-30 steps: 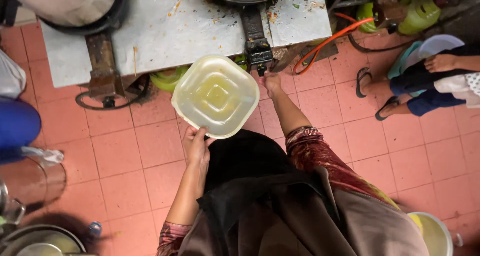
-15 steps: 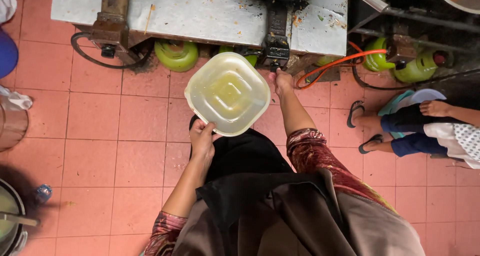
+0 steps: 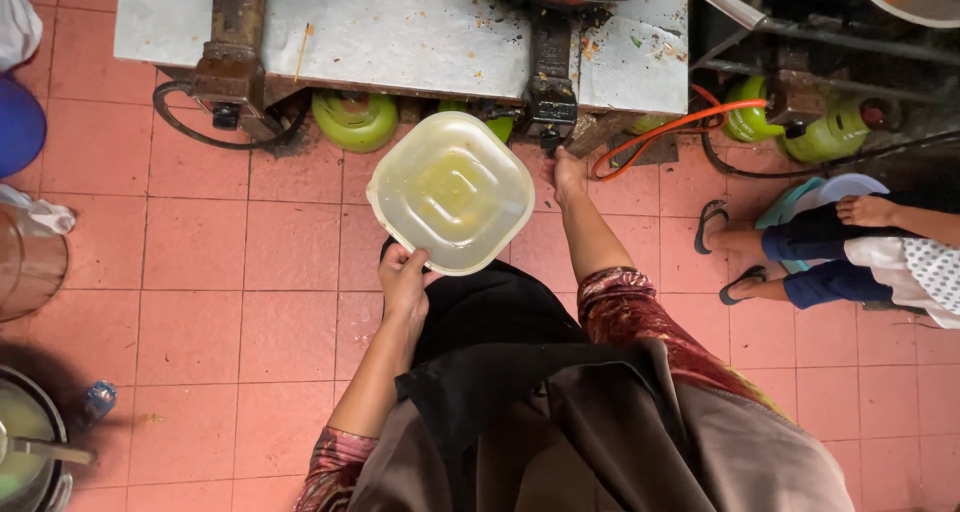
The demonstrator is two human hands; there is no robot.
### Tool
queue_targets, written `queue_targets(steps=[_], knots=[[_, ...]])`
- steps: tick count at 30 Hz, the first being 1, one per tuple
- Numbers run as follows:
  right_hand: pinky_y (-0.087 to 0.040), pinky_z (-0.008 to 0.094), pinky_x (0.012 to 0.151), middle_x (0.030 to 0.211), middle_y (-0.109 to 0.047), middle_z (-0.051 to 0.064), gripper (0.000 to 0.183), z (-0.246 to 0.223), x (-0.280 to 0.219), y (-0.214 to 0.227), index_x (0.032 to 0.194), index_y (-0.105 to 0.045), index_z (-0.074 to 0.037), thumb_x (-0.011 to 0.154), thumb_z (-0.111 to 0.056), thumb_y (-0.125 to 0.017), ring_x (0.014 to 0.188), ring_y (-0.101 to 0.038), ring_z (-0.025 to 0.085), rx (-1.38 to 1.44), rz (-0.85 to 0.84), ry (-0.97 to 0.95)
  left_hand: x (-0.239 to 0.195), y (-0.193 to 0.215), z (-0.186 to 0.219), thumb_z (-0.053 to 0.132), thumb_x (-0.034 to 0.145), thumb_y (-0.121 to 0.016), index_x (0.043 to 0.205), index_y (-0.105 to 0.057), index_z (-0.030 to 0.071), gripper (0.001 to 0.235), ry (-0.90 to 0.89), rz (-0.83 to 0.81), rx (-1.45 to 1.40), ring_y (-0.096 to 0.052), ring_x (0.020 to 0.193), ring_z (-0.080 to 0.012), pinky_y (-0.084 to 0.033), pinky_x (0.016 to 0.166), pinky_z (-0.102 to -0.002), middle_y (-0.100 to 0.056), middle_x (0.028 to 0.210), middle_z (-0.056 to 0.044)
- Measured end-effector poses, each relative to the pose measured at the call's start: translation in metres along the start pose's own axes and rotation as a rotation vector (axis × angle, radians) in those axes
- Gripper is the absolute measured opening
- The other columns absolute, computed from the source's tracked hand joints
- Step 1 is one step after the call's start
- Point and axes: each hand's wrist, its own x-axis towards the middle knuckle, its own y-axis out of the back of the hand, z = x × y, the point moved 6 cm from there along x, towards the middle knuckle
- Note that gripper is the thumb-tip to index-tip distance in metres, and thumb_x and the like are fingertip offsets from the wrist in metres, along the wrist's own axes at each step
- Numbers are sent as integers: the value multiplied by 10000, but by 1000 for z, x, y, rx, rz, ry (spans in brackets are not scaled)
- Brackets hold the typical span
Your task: Sauteing sliced onions in a wok and adding seasoning from a container.
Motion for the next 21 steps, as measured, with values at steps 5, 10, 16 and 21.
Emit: queue_targets(steps=[5, 10, 16, 21], knots=[[-570, 319, 570, 856, -694, 98, 316, -7, -32, 12, 1078, -656, -14, 1053, -318, -570, 671, -653, 174, -187, 36, 73, 0, -14, 19, -23, 876, -640, 836, -550, 69, 134, 53, -41, 66, -662, 739, -149, -658, 676, -373, -620, 844, -49], [-516, 265, 613, 876, -720, -7, 318, -66, -130, 2, 1074, -701, -93, 1045, -374, -557, 727, -639, 103, -156, -174, 89, 9, -40, 44, -34, 879, -642, 835, -531, 68, 158, 104, -190, 161, -657, 743, -152, -656, 673, -369, -616, 857, -54], [-507, 243, 686, 911, -737, -19, 389, -131, -231, 36, 1096, -763, -106, 1057, -421, -537, 776, -636, 71, -32, -84, 209, 30, -95, 58, -52, 896, -629, 873, -538, 52, 140, 207, -433, 433, -673, 745, -164, -658, 676, -360, -620, 872, -62], [-530, 229, 701, 906, -744, -4, 327, -133, -308, 101, 1109, -752, -46, 1021, -334, -626, 794, -641, 48, -13, 216, 311, 26, -159, 50, -60, 911, -598, 909, -556, 35, 103, 355, -716, 651, -701, 760, -181, -653, 670, -353, -656, 903, -78]])
